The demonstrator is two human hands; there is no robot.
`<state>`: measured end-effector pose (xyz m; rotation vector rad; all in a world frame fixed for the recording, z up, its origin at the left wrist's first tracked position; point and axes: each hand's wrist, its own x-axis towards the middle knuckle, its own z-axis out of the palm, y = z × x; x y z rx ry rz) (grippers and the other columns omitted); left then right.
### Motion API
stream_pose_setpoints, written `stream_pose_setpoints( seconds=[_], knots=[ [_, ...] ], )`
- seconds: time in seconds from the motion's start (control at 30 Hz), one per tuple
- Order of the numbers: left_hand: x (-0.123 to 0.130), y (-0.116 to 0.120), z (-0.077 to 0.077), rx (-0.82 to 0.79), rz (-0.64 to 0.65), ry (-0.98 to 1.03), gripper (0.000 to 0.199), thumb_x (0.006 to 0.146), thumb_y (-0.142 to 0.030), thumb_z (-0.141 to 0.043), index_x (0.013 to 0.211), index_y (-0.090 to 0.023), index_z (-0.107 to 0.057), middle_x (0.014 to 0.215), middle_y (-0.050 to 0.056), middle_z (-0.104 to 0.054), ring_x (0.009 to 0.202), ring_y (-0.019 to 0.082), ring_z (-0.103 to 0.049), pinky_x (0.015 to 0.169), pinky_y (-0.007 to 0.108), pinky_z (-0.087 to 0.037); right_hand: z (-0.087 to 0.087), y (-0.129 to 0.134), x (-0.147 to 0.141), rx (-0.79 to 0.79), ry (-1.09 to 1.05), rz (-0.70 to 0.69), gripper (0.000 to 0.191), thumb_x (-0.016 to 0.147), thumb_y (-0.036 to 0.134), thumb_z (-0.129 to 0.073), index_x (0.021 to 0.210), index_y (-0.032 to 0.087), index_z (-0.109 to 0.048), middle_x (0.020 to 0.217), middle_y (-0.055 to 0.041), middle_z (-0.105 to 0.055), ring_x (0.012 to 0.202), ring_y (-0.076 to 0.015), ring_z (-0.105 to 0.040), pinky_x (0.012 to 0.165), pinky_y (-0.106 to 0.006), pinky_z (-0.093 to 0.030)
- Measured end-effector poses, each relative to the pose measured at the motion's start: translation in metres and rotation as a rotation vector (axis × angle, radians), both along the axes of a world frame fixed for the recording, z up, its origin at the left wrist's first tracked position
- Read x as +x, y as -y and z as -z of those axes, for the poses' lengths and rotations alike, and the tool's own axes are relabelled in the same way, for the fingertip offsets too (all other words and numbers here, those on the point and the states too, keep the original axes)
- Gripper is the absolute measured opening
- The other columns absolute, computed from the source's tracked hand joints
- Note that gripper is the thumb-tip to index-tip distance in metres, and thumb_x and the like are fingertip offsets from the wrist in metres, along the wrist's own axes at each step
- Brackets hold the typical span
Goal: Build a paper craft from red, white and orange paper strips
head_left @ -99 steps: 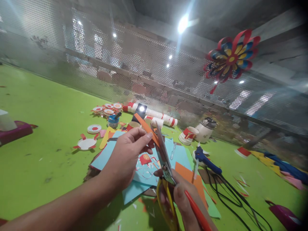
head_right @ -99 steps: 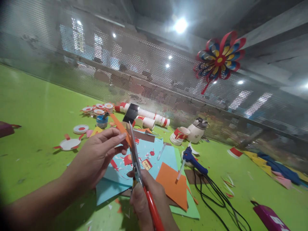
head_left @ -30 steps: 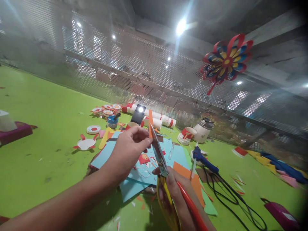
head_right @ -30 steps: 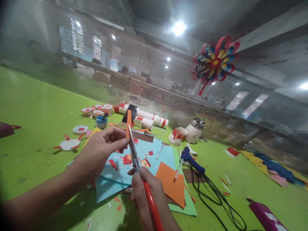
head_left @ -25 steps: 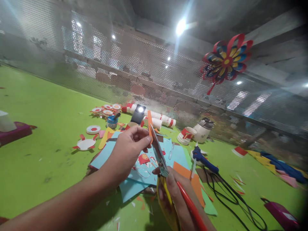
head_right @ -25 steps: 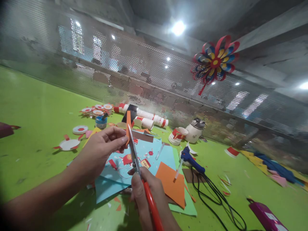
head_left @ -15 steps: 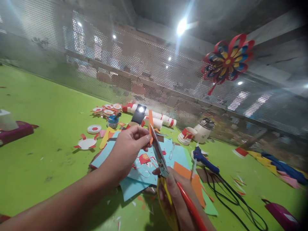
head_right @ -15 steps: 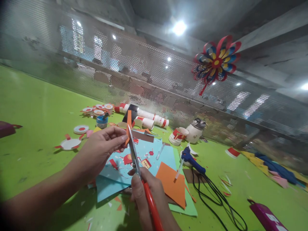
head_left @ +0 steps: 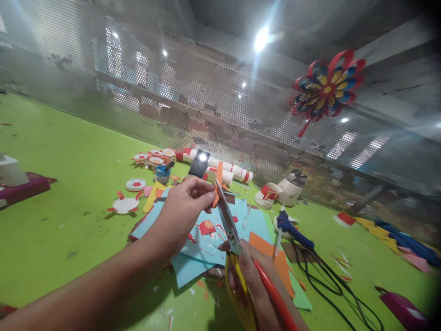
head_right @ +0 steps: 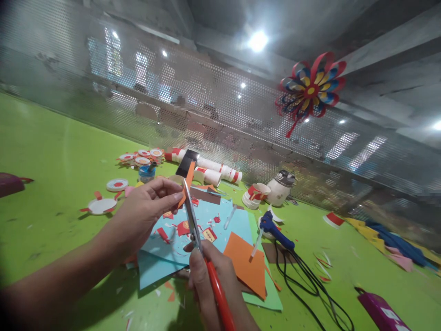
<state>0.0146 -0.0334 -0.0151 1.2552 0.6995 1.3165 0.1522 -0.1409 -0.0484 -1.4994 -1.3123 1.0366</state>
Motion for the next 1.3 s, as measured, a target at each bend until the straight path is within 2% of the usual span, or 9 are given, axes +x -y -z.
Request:
stream_pose_setpoints(
  seconds=[0.13,0.67,1.0,1.13,1.23,1.3],
  knots=[
    [0.000,0.000,0.000,-0.011,-0.001,0.003,0.011,0.073,-0.020,-0.067,0.077,-0.015,-0.058,0.065,0.000,-0.060,0.061,0.011,-0.052,0.059,0.026,-0.041,0.002,-0.001,0.002,-0.001,-0.010,-0.032,0.061,0.083,0.072,-0.039,0.102,0.016,-0.055,0.055,0.0023,-0.047,0.043,-0.0086,-0.038,0.041,-0.021,-0.027],
    [0.000,0.002,-0.004,-0.024,-0.029,-0.020,0.014,0.071,-0.020,-0.067,0.080,-0.016,-0.057,0.072,0.002,-0.062,0.068,0.014,-0.054,0.063,0.028,-0.041,-0.004,0.002,-0.005,-0.002,-0.109,-0.013,0.061,0.083,0.072,-0.040,0.098,0.015,-0.056,0.053,0.0049,-0.043,0.040,-0.0057,-0.032,0.037,-0.019,-0.023],
    [0.001,0.003,-0.004,-0.044,-0.015,0.000,0.017,0.069,-0.021,-0.069,0.079,-0.016,-0.056,0.067,0.000,-0.061,0.062,0.013,-0.053,0.060,0.027,-0.041,-0.005,0.002,-0.003,-0.018,-0.051,-0.007,0.061,0.083,0.073,-0.038,0.098,0.016,-0.056,0.054,0.0046,-0.044,0.040,-0.0065,-0.033,0.039,-0.020,-0.025],
    [-0.003,-0.004,-0.002,-0.053,-0.022,0.032,0.016,0.070,-0.026,-0.069,0.077,-0.016,-0.058,0.067,0.000,-0.061,0.061,0.012,-0.053,0.059,0.027,-0.039,-0.004,0.002,-0.001,-0.012,-0.026,-0.021,0.060,0.084,0.072,-0.037,0.097,0.016,-0.055,0.056,0.0037,-0.045,0.045,-0.0072,-0.036,0.042,-0.019,-0.027],
    [-0.007,-0.013,-0.002,-0.071,-0.044,0.067,0.014,0.072,-0.030,-0.067,0.076,-0.017,-0.061,0.074,0.002,-0.062,0.067,0.014,-0.056,0.064,0.028,-0.041,-0.002,0.003,0.001,-0.019,-0.008,-0.052,0.059,0.084,0.071,-0.038,0.096,0.017,-0.056,0.057,0.0028,-0.044,0.047,-0.0083,-0.038,0.044,-0.020,-0.029],
    [-0.009,-0.018,-0.003,-0.111,-0.015,0.076,0.015,0.073,-0.032,-0.066,0.073,-0.017,-0.062,0.075,0.003,-0.062,0.070,0.015,-0.057,0.065,0.029,-0.042,-0.001,0.004,0.001,0.009,0.013,-0.079,0.058,0.082,0.072,-0.041,0.094,0.018,-0.057,0.057,0.0022,-0.045,0.049,-0.0095,-0.039,0.046,-0.022,-0.031]
  ],
)
